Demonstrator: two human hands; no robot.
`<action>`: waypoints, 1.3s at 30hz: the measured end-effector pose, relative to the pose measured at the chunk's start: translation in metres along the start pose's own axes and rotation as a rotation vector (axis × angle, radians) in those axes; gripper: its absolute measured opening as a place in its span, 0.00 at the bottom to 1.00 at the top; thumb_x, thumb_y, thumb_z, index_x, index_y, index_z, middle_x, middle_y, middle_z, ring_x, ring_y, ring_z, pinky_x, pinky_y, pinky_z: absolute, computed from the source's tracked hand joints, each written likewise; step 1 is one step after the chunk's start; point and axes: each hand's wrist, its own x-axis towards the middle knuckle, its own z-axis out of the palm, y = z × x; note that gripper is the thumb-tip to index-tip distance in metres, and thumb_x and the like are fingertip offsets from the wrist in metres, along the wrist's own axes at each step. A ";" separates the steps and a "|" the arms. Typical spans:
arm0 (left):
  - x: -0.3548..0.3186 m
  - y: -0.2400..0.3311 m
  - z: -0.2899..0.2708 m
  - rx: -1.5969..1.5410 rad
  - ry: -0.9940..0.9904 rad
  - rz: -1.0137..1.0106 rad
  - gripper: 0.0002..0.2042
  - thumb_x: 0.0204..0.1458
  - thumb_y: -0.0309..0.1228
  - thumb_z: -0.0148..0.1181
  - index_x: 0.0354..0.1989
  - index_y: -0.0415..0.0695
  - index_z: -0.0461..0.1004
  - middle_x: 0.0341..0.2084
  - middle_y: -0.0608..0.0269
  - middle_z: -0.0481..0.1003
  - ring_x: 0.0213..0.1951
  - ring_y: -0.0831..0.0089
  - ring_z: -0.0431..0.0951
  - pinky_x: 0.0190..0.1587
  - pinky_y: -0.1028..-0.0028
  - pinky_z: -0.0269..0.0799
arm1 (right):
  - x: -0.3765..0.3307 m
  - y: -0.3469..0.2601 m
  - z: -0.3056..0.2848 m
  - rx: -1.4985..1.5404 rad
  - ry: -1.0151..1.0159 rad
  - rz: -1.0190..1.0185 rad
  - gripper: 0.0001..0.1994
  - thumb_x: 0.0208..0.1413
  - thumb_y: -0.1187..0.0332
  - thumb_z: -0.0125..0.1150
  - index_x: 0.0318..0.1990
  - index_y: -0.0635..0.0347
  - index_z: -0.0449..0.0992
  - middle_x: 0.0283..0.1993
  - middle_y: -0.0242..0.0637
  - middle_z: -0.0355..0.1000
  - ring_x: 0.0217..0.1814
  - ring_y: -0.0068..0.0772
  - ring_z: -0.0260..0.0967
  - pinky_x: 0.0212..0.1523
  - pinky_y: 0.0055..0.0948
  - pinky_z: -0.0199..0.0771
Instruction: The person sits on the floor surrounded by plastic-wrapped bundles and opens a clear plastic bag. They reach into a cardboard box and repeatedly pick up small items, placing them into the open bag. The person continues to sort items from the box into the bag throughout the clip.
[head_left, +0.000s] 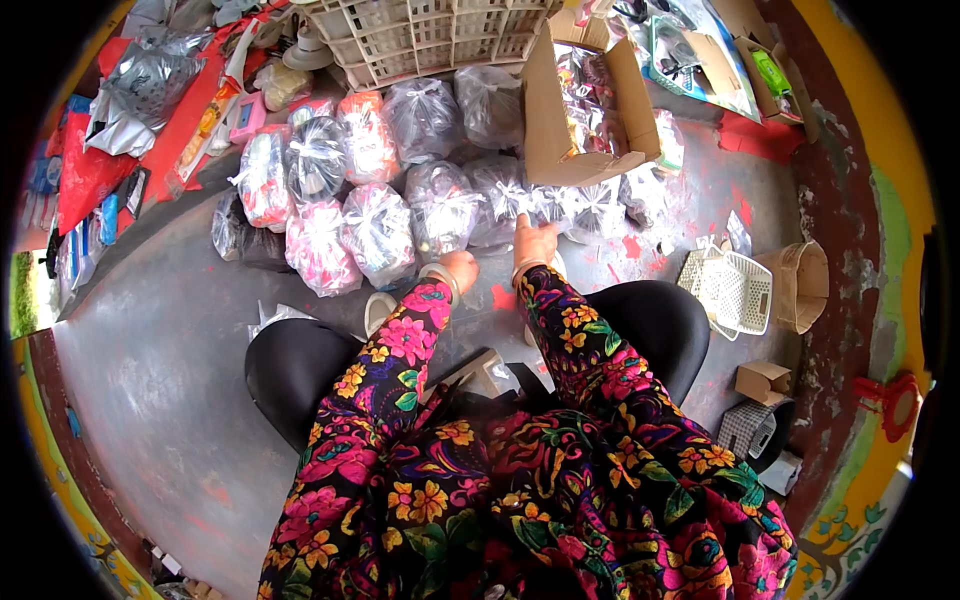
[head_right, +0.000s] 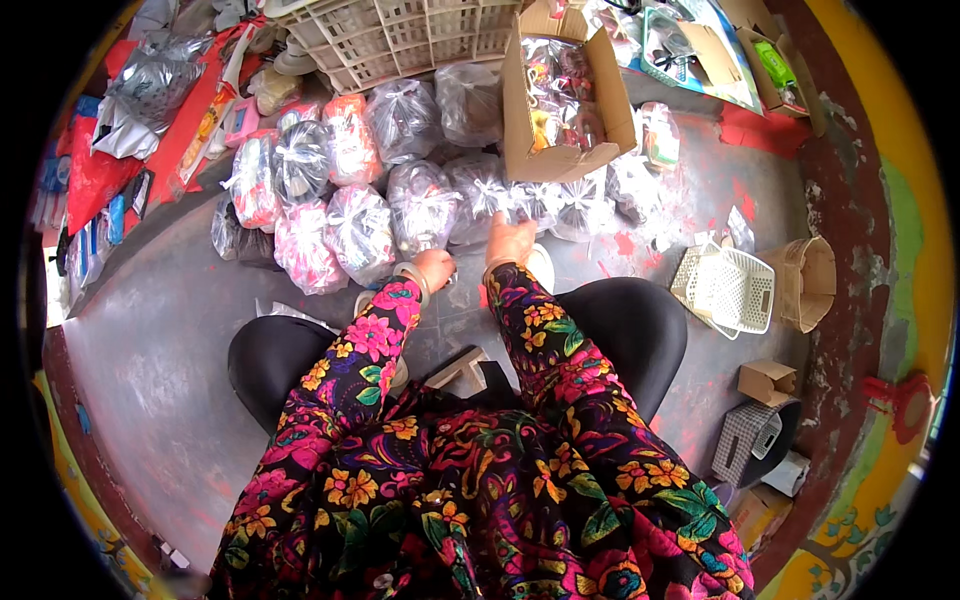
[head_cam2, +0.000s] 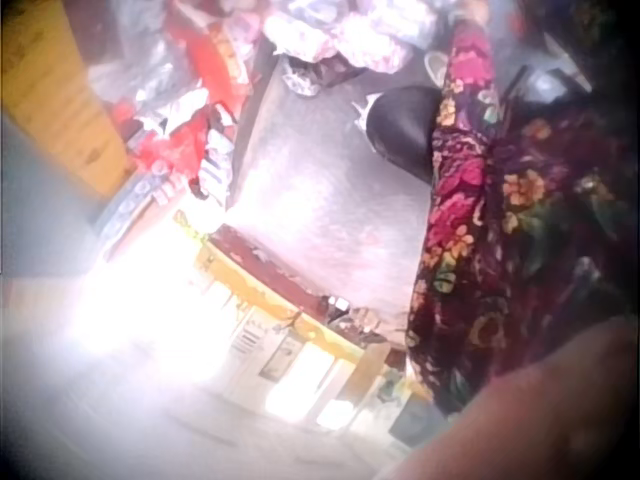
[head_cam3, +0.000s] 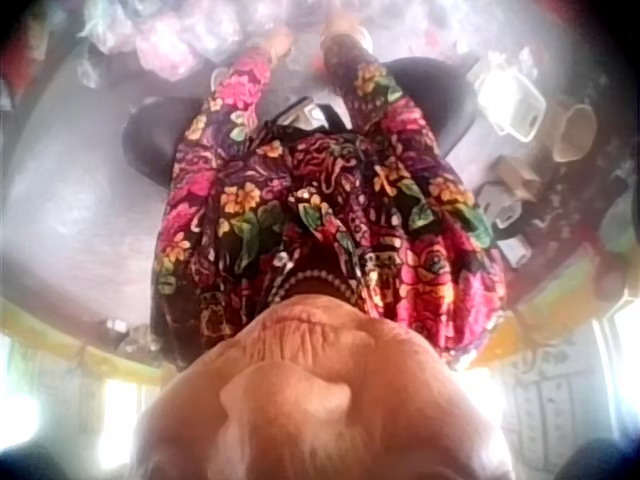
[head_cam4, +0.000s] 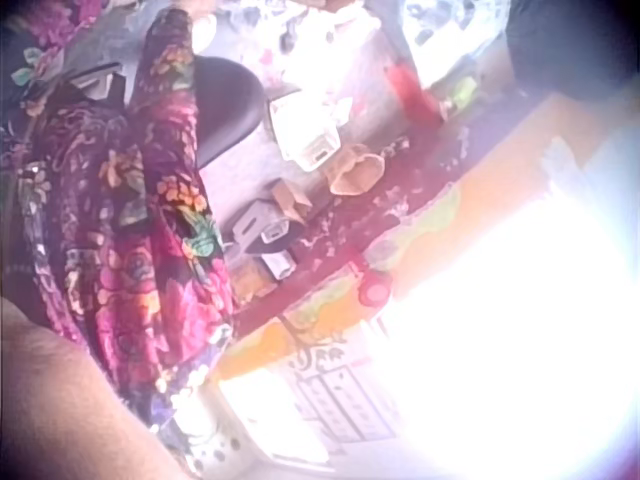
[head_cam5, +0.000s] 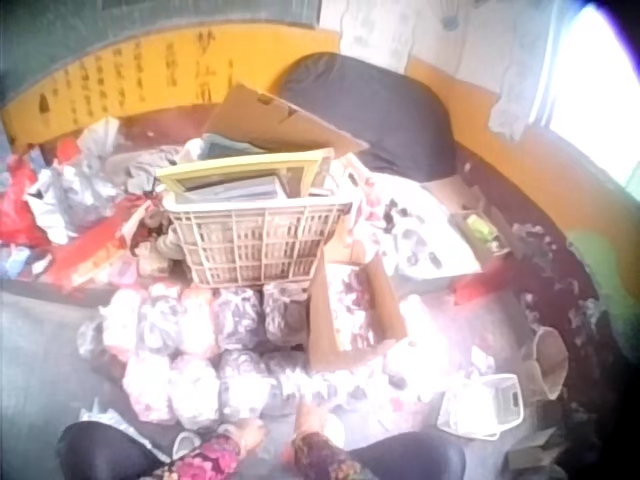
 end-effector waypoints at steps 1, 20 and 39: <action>-0.008 0.009 -0.008 0.082 0.106 0.034 0.12 0.46 0.34 0.48 0.34 0.39 0.72 0.31 0.51 0.72 0.34 0.57 0.72 0.38 0.63 0.67 | 0.000 -0.004 -0.003 -0.076 -0.027 -0.184 0.22 0.39 0.60 0.57 0.44 0.60 0.67 0.40 0.51 0.67 0.48 0.47 0.62 0.45 0.36 0.63; -0.045 -0.002 -0.007 0.489 0.247 0.120 0.27 0.48 0.25 0.37 0.60 0.43 0.45 0.62 0.57 0.41 0.63 0.64 0.39 0.62 0.65 0.38 | -0.020 0.006 0.011 -0.706 -0.315 -0.847 0.29 0.44 0.74 0.48 0.58 0.60 0.52 0.64 0.41 0.42 0.67 0.41 0.38 0.55 0.41 0.55; -0.134 0.079 -0.116 0.572 0.566 0.438 0.09 0.40 0.32 0.51 0.21 0.41 0.76 0.27 0.54 0.74 0.42 0.53 0.69 0.47 0.61 0.62 | -0.005 -0.099 -0.054 -0.898 -0.589 -1.440 0.15 0.45 0.60 0.49 0.38 0.57 0.73 0.38 0.47 0.70 0.39 0.51 0.67 0.43 0.40 0.67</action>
